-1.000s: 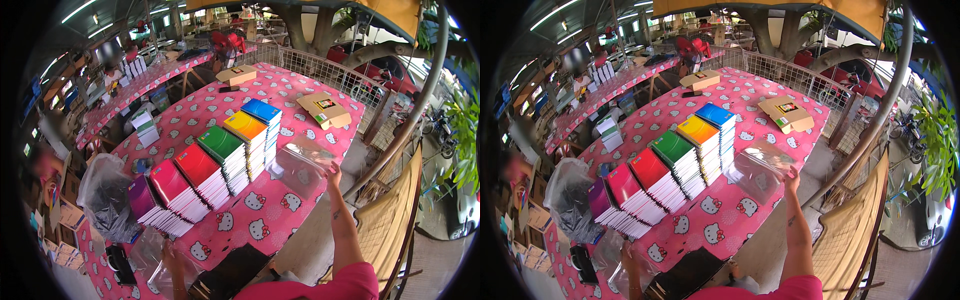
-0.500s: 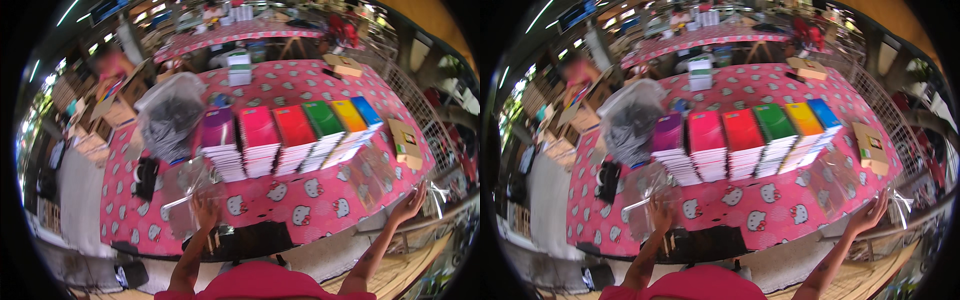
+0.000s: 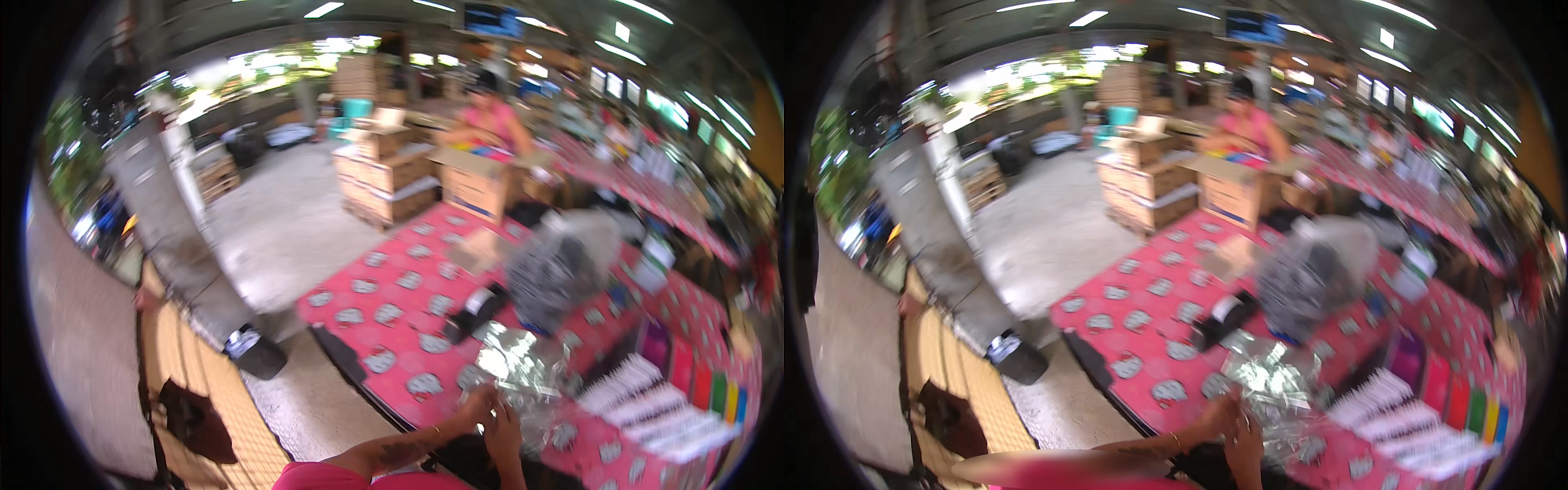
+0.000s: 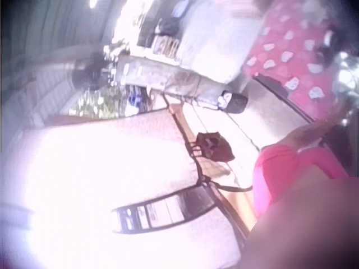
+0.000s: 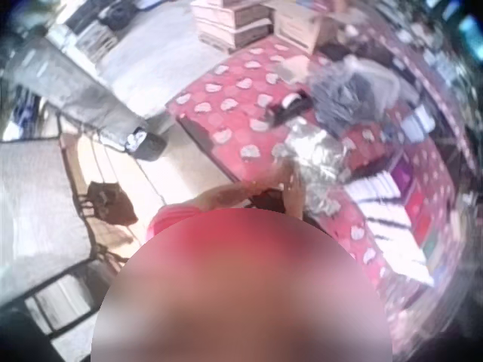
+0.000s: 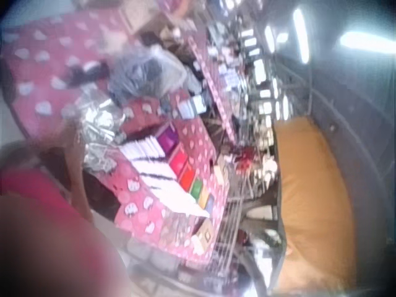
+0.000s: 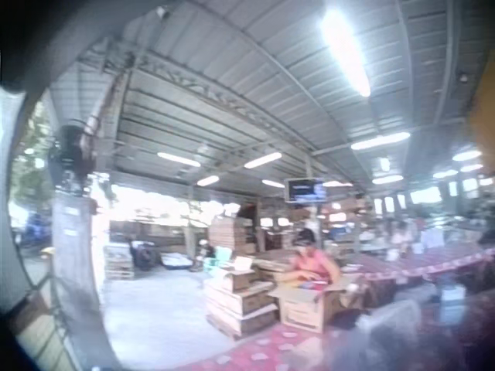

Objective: The person staples the spine of a stack of notebooks using a handheld stapler. They then place the stapled notebooks on the table and handle a clear plastic bag.

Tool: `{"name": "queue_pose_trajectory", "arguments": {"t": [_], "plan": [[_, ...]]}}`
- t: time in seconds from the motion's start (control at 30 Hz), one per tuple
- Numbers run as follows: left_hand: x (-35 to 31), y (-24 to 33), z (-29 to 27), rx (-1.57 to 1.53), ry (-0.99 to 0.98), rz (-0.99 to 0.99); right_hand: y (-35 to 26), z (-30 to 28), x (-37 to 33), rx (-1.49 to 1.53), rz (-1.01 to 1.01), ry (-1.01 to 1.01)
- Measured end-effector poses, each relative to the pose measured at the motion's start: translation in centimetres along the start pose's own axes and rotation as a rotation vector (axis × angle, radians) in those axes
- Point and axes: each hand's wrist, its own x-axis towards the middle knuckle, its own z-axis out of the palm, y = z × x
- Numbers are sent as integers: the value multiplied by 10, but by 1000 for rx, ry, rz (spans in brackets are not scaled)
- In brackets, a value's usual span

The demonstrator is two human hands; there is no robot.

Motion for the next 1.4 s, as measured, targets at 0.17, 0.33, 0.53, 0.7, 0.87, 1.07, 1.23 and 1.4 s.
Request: {"name": "queue_pose_trajectory", "arguments": {"t": [0.17, 0.33, 0.53, 0.7, 0.87, 1.07, 1.23, 1.4], "plan": [[-57, 73, -34, 270, 162, 158, -26, -2, -2, -262, 176, -358], [-81, 58, -70, 989, 106, 215, -20, 16, -6, -347, 168, -337], [-80, 55, -79, 1049, -101, 238, -54, 3, -2, -398, 189, -443], [-72, 98, -171, 837, 504, 362, -32, 26, -22, -640, 110, -297], [-118, 156, -388, 1029, 1034, 101, -54, 30, -29, -614, 222, -308], [-199, 264, -659, 1090, 1614, 303, 31, 130, -14, -688, 123, -283], [-256, 348, -864, 913, 1877, 421, -65, 190, 67, -710, 233, -81], [-336, 442, -1072, 871, 1973, 451, -158, 249, 147, -718, 358, -13]]}}
